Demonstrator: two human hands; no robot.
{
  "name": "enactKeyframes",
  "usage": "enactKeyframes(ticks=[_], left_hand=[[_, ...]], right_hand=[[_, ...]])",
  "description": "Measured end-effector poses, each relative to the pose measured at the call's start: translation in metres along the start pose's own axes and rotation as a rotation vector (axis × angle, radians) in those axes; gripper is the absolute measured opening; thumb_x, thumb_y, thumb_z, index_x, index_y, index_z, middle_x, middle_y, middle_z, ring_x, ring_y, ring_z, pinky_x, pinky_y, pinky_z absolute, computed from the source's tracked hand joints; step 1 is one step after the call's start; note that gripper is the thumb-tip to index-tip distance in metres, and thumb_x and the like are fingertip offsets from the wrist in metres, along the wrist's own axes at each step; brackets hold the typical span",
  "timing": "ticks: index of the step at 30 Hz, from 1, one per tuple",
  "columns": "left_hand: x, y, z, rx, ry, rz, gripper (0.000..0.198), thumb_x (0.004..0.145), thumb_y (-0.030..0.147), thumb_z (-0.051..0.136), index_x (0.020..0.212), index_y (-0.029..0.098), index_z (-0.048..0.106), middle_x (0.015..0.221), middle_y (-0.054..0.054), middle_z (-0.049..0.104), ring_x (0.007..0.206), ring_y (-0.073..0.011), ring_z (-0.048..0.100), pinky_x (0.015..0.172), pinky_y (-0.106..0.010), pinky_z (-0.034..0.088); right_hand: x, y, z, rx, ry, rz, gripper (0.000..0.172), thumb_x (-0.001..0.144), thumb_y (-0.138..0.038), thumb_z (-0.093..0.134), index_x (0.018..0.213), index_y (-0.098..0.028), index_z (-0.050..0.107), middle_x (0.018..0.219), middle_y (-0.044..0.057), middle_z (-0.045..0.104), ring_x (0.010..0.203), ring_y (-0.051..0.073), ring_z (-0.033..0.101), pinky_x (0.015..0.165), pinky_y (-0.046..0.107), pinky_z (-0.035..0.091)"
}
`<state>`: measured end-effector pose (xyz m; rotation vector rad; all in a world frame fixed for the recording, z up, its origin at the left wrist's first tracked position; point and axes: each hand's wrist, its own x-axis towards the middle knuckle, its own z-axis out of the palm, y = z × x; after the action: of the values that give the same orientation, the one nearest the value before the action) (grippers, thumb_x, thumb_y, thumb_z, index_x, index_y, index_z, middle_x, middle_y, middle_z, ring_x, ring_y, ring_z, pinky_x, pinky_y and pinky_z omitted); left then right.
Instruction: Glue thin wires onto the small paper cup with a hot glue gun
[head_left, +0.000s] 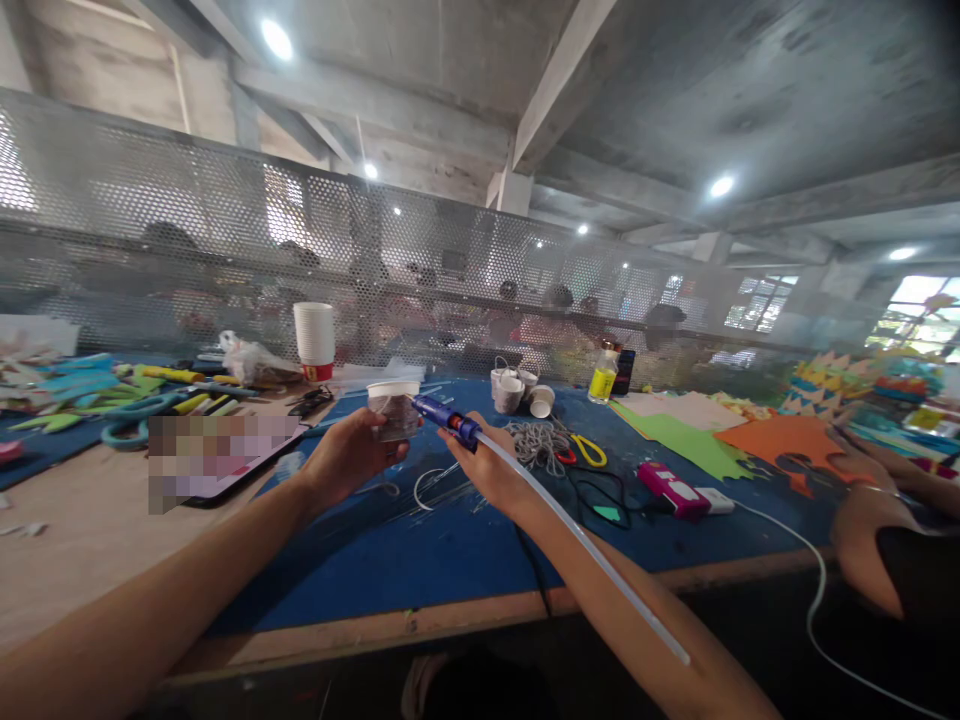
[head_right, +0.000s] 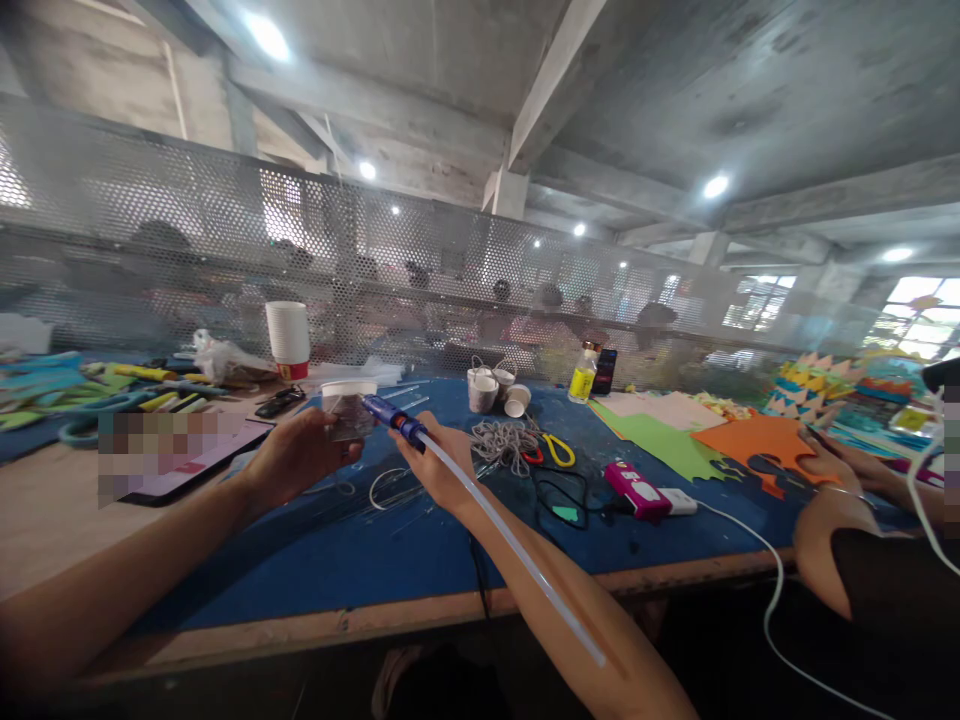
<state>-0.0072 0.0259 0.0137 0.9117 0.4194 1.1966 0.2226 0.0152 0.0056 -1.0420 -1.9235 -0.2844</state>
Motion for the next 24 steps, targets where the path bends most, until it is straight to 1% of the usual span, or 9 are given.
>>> enactKeyframes(ticks=[3,6,10,12,17,21,24], left_hand=[[0.0000,0.0002,-0.0014,-0.002,-0.016,0.002,0.036,0.080,0.013,0.060,0.115,0.015,0.070,0.102,-0.012,0.076,0.079,-0.0209,0.070,0.068,-0.032,0.059],[0.0002,0.0012,-0.0013,-0.003,-0.035,0.008,0.038,0.081,0.014,0.058,0.117,0.015,0.070,0.107,-0.014,0.076,0.077,-0.0209,0.070,0.067,-0.032,0.058],[0.0008,0.0028,0.0000,0.003,-0.052,0.011,0.040,0.079,0.016,0.059,0.118,0.014,0.070,0.110,-0.017,0.075,0.077,-0.0218,0.070,0.066,-0.032,0.057],[0.0009,0.0029,-0.0001,0.004,-0.056,0.008,0.042,0.077,0.016,0.061,0.118,0.015,0.070,0.110,-0.017,0.076,0.077,-0.0219,0.070,0.066,-0.032,0.057],[-0.0009,0.0026,-0.0002,-0.009,-0.050,0.009,0.042,0.079,0.018,0.060,0.120,0.015,0.069,0.112,-0.016,0.075,0.077,-0.0221,0.070,0.066,-0.033,0.057],[-0.0035,0.0042,0.0032,-0.016,-0.041,0.008,0.040,0.078,0.018,0.060,0.116,0.015,0.071,0.109,-0.016,0.076,0.075,-0.0218,0.068,0.065,-0.034,0.057],[-0.0044,0.0051,0.0049,-0.020,-0.042,0.012,0.040,0.078,0.017,0.060,0.116,0.015,0.071,0.107,-0.016,0.076,0.077,-0.0219,0.068,0.065,-0.033,0.056]], right_hand=[[0.0004,-0.0009,-0.0010,-0.006,0.001,0.004,0.035,0.099,-0.052,0.054,0.089,-0.020,0.062,0.065,0.002,0.067,0.057,0.015,0.063,0.053,0.023,0.031],[0.0005,-0.0006,-0.0010,-0.021,-0.003,0.011,0.036,0.099,-0.053,0.054,0.088,-0.019,0.063,0.065,0.002,0.067,0.056,0.016,0.063,0.053,0.023,0.031],[0.0004,0.0009,-0.0004,-0.021,-0.002,0.024,0.037,0.099,-0.054,0.055,0.088,-0.019,0.063,0.065,0.002,0.067,0.055,0.015,0.063,0.053,0.024,0.031],[0.0006,0.0010,-0.0005,-0.014,-0.009,0.031,0.036,0.098,-0.054,0.055,0.089,-0.020,0.063,0.066,0.002,0.068,0.056,0.015,0.063,0.053,0.023,0.031],[0.0008,0.0009,0.0001,-0.008,-0.002,0.025,0.037,0.099,-0.054,0.054,0.088,-0.019,0.062,0.064,0.002,0.066,0.054,0.015,0.062,0.053,0.024,0.031],[0.0001,0.0030,0.0014,-0.024,0.007,0.018,0.039,0.099,-0.055,0.052,0.088,-0.019,0.062,0.063,0.002,0.066,0.055,0.016,0.062,0.053,0.024,0.031],[-0.0002,0.0049,0.0025,-0.015,0.013,0.018,0.040,0.099,-0.056,0.051,0.088,-0.020,0.062,0.063,0.002,0.066,0.055,0.016,0.061,0.052,0.024,0.032]])
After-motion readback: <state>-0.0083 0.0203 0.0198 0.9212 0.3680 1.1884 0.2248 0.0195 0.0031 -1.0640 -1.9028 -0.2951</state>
